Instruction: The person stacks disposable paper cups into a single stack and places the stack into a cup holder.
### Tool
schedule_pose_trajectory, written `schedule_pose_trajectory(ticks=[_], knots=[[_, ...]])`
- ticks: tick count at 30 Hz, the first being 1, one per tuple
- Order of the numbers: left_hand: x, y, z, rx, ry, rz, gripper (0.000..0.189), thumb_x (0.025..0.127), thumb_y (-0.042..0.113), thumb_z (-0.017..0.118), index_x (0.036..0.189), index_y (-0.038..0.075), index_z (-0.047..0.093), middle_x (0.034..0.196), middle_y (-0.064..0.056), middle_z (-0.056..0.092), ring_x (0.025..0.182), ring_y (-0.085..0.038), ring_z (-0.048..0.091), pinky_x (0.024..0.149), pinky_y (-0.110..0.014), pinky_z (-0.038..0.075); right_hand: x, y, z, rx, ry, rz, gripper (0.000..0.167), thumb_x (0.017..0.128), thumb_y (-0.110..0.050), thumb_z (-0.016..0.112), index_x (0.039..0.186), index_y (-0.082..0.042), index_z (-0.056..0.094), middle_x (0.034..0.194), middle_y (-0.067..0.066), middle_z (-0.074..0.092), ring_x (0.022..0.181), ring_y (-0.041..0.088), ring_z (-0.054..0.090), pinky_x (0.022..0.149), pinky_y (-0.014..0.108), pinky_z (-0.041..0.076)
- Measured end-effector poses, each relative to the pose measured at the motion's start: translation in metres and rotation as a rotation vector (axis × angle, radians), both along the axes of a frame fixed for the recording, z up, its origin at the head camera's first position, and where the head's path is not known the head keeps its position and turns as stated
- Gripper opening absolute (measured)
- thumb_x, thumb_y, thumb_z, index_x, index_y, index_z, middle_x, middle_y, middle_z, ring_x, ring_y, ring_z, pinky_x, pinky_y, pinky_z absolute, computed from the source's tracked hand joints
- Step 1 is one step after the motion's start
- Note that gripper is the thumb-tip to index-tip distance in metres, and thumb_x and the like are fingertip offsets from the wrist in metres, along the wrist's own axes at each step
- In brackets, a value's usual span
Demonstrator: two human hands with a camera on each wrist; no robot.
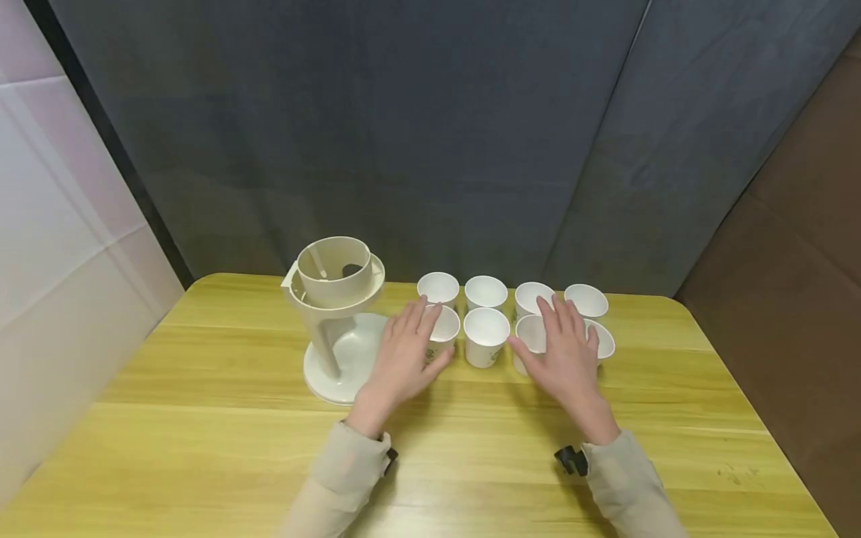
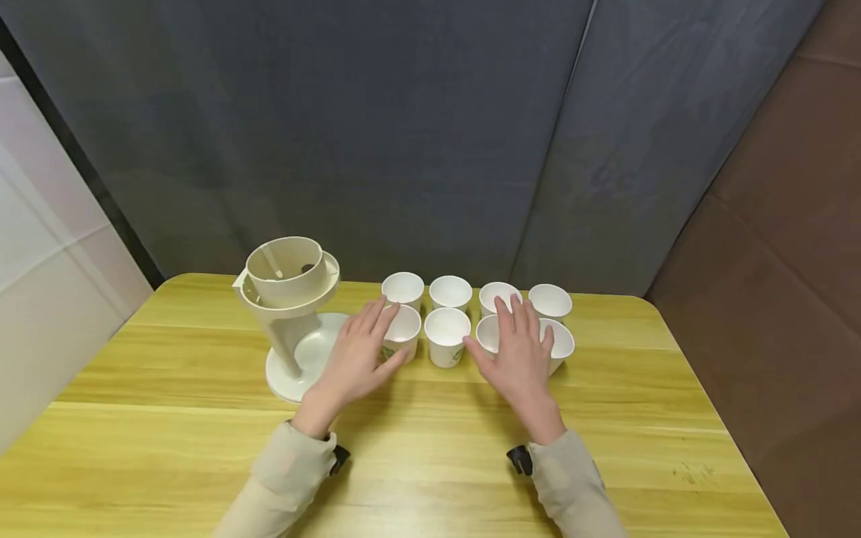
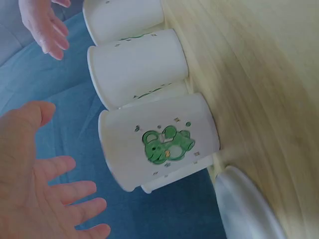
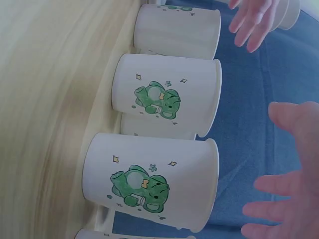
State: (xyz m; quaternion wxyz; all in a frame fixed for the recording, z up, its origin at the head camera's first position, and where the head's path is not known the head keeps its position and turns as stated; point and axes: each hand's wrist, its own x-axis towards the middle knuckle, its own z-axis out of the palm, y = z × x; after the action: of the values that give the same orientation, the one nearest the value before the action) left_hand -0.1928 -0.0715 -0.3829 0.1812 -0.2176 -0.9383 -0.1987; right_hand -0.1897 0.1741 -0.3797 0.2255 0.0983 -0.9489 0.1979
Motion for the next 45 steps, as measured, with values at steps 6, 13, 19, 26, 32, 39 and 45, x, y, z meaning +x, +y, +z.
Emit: schedule_pose_trajectory(ticks=[6, 13, 19, 26, 32, 39, 45], knots=[[0.007, -0.011, 0.006, 0.008, 0.073, -0.027, 0.061, 0.088, 0.036, 0.058, 0.135, 0.002, 0.043, 0.143, -0.023, 0.037, 0.129, -0.041, 0.036, 0.103, -0.055, 0.03, -0.003, -0.001, -0.004, -0.119, 0.189, 0.109, 0.066, 0.076, -0.037, 0.071, 0.126, 0.0, 0.052, 0.129, 0.022, 0.05, 0.12, 0.042, 0.042, 0.09, 0.059, 0.035], [0.02, -0.023, 0.014, 0.019, 0.096, -0.06, 0.061, 0.087, 0.034, 0.062, 0.134, -0.001, 0.044, 0.14, -0.023, 0.04, 0.128, -0.039, 0.038, 0.103, -0.054, 0.031, -0.009, -0.01, -0.008, -0.263, 0.352, 0.275, 0.058, 0.069, -0.019, 0.08, 0.115, 0.008, 0.057, 0.11, 0.022, 0.06, 0.102, 0.039, 0.053, 0.089, 0.049, 0.041], [0.033, -0.034, 0.023, 0.103, 0.106, -0.109, 0.056, 0.084, 0.03, 0.067, 0.127, -0.002, 0.051, 0.133, -0.021, 0.049, 0.124, -0.036, 0.044, 0.102, -0.053, 0.033, -0.011, -0.022, -0.007, -0.291, 0.302, 0.276, 0.06, 0.067, -0.019, 0.082, 0.114, 0.009, 0.058, 0.11, 0.023, 0.06, 0.103, 0.037, 0.054, 0.088, 0.048, 0.044], [0.042, -0.053, 0.029, 0.223, 0.103, -0.141, 0.045, 0.082, 0.018, 0.069, 0.12, -0.003, 0.055, 0.118, -0.017, 0.059, 0.112, -0.033, 0.053, 0.095, -0.048, 0.041, -0.015, -0.037, -0.003, -0.308, 0.208, 0.335, 0.058, 0.069, -0.02, 0.082, 0.116, 0.004, 0.059, 0.111, 0.02, 0.061, 0.105, 0.034, 0.053, 0.09, 0.048, 0.042], [0.043, -0.073, 0.031, 0.321, 0.09, -0.162, 0.033, 0.081, 0.007, 0.07, 0.11, -0.003, 0.059, 0.107, -0.015, 0.064, 0.101, -0.031, 0.059, 0.086, -0.047, 0.047, -0.023, -0.05, -0.001, -0.308, 0.148, 0.388, 0.057, 0.068, -0.016, 0.083, 0.116, 0.003, 0.059, 0.112, 0.019, 0.06, 0.105, 0.034, 0.054, 0.09, 0.048, 0.043], [0.042, -0.095, 0.035, 0.419, 0.056, -0.164, 0.022, 0.08, -0.001, 0.068, 0.101, -0.002, 0.063, 0.097, -0.01, 0.067, 0.088, -0.026, 0.063, 0.072, -0.04, 0.05, -0.034, -0.063, 0.001, -0.222, 0.069, 0.404, 0.057, 0.07, -0.021, 0.081, 0.115, 0.005, 0.058, 0.11, 0.018, 0.061, 0.105, 0.033, 0.054, 0.091, 0.044, 0.044], [0.043, -0.113, 0.043, 0.472, 0.011, -0.136, 0.016, 0.083, -0.003, 0.065, 0.099, 0.0, 0.065, 0.091, -0.006, 0.068, 0.082, -0.011, 0.061, 0.071, -0.023, 0.05, -0.04, -0.07, 0.006, -0.147, 0.024, 0.419, 0.058, 0.071, -0.026, 0.08, 0.114, 0.005, 0.059, 0.11, 0.02, 0.061, 0.105, 0.034, 0.053, 0.091, 0.046, 0.043]])
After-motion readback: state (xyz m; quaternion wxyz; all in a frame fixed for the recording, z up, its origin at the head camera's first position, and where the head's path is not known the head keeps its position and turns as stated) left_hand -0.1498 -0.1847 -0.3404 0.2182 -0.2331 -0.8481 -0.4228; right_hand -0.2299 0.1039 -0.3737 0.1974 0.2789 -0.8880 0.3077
